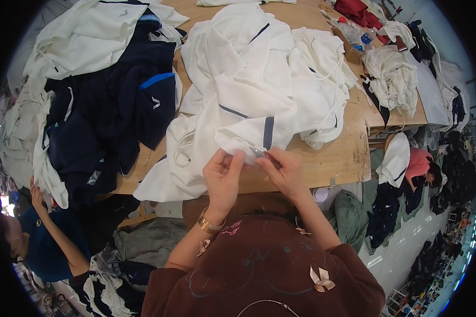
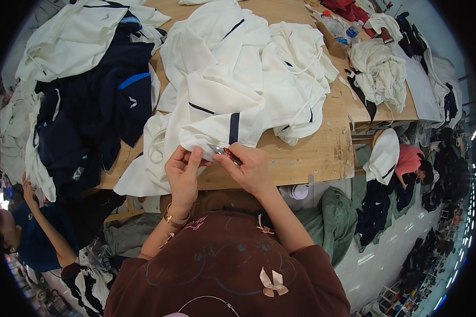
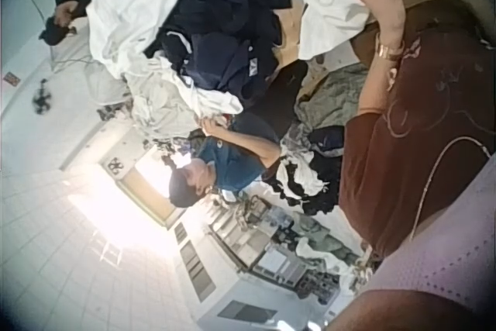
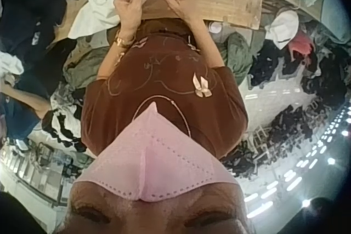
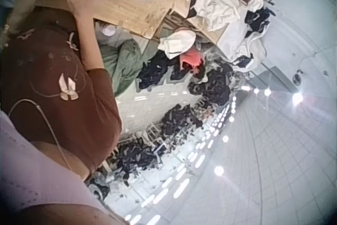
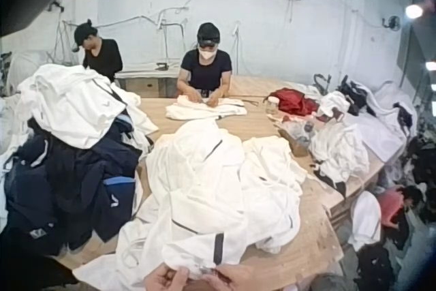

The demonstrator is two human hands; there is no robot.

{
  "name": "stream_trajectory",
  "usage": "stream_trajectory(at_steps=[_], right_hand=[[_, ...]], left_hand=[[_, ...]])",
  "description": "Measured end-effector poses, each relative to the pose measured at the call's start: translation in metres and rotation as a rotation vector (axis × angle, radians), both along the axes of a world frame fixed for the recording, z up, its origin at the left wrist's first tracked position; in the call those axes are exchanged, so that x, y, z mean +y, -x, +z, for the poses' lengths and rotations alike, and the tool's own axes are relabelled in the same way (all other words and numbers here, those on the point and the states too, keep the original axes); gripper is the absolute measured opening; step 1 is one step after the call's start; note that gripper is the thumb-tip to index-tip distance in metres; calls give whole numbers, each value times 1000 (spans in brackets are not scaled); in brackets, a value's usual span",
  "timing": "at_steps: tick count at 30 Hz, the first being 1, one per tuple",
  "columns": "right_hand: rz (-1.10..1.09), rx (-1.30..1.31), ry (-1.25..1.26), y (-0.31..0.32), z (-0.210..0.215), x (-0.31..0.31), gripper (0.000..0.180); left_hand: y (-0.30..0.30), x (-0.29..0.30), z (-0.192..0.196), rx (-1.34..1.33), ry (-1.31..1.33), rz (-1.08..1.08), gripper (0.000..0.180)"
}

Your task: Trimming loose threads from white garments using small scissors.

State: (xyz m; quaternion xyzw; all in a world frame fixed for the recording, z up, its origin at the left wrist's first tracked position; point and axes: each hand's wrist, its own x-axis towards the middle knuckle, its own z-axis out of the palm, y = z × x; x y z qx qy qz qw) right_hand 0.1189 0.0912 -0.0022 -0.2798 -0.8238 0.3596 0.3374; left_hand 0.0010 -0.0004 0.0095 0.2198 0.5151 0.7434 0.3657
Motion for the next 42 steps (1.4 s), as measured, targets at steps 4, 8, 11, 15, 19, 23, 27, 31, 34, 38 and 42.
stream_trajectory(at_steps=[4,8,11,15,19,23,27,31,34,38,42], right_hand=[[-63,239,358,1,-9,2,18],[9,359,713,8,6,7,19],[45,250,645,18,20,0,20],[-8,245,723,18,5,5,14],[-184,416,859,19,2,11,12],[-157,282,751,13,4,8,11],[-27,276,567,16,7,0,7],[-33,205,570,10,10,3,8],[-85,298,586,7,3,7,7],[-45,337,610,13,11,2,6],[58,271,387,19,9,-1,6]], left_hand=[[1,-1,1,-48,-7,-43,18],[0,-2,-3,-12,2,-89,19],[-3,-2,-3,22,-10,-138,21],[-4,-1,-6,5,-1,-175,21],[-1,-2,-5,-37,20,-170,21],[0,-2,-8,-85,34,-172,20],[0,-1,-5,-108,44,-204,22],[1,0,-3,-222,21,-150,22],[2,2,0,-278,0,-113,23],[4,-1,-7,-243,-18,-151,22],[1,0,-3,-164,12,-201,22]])
